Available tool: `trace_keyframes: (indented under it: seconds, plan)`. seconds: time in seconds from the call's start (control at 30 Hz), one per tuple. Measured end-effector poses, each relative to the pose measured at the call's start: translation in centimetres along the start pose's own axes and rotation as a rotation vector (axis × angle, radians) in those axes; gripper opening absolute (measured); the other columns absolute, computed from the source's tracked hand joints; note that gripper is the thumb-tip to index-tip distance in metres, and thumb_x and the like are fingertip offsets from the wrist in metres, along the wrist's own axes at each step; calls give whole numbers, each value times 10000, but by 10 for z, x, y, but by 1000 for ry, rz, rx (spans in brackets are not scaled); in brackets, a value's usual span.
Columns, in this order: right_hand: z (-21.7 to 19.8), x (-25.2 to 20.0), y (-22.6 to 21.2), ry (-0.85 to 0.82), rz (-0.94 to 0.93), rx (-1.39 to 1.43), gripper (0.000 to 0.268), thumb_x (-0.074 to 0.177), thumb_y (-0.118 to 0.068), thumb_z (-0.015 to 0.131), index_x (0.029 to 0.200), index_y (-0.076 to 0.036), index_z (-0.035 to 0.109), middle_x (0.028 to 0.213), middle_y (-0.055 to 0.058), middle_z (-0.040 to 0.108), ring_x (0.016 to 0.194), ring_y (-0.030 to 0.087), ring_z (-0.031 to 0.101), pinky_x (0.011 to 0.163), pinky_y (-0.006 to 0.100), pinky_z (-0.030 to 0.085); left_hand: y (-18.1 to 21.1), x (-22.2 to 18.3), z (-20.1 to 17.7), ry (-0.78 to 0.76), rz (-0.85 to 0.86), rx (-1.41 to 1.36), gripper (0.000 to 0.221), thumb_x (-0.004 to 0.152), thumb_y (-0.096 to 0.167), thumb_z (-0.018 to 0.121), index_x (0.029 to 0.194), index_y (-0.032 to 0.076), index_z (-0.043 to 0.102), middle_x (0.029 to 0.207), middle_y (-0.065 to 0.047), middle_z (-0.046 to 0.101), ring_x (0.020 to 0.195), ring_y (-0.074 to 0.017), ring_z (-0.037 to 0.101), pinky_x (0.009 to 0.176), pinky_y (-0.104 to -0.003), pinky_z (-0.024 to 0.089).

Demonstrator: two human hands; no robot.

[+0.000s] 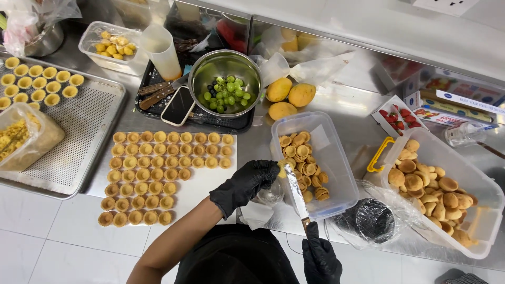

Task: Arranging pastry tart shells from a container onto a flat board and pressing them down.

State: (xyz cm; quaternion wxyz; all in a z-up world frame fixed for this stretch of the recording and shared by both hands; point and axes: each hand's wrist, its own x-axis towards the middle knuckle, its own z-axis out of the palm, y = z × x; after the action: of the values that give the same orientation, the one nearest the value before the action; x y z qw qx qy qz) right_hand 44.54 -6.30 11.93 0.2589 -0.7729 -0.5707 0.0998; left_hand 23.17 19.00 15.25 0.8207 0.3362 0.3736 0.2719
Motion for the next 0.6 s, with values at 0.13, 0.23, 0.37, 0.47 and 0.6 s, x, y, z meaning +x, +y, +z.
trace_keyframes:
  seconds: [0.13, 0.23, 0.37, 0.47, 0.6]
  plan:
    - [5, 4, 4, -34, -17, -5, 719, 788, -139, 774, 1444, -333, 552, 840, 63, 709, 741, 231, 724, 624, 367, 562, -8, -5, -1, 84, 61, 40, 249, 929, 264, 740, 1024, 35, 763, 722, 26, 631, 640, -82, 523, 604, -252, 453]
    - [5, 13, -12, -87, 68, -70, 702, 809, -155, 775, 1451, -328, 552, 864, 62, 718, 758, 219, 718, 652, 372, 565, -23, -11, -6, 59, 104, 16, 263, 932, 259, 755, 1014, 10, 755, 729, 26, 618, 650, -82, 525, 612, -254, 452]
    - [26, 17, -2, 74, 72, 429, 584, 900, -89, 725, 1462, -198, 614, 876, 27, 699, 732, 163, 619, 679, 342, 537, -16, -40, 6, 123, 18, 26, 252, 924, 263, 757, 996, 22, 756, 750, 20, 664, 660, -80, 535, 622, -248, 457]
    - [46, 11, 21, -25, 213, 1233, 473, 928, -32, 630, 1400, -28, 593, 1341, 0, 685, 801, 133, 624, 747, 314, 563, -31, -50, -8, 161, 119, 45, 245, 903, 242, 784, 1015, 26, 758, 777, 21, 667, 687, -80, 549, 647, -253, 464]
    - [34, 20, 5, -189, 653, 1107, 485, 925, -68, 646, 1409, -31, 648, 727, 117, 655, 465, 122, 418, 415, 258, 326, -95, -58, -61, 219, 395, 171, 250, 890, 221, 806, 1068, 58, 742, 917, -16, 704, 820, -112, 634, 744, -296, 541]
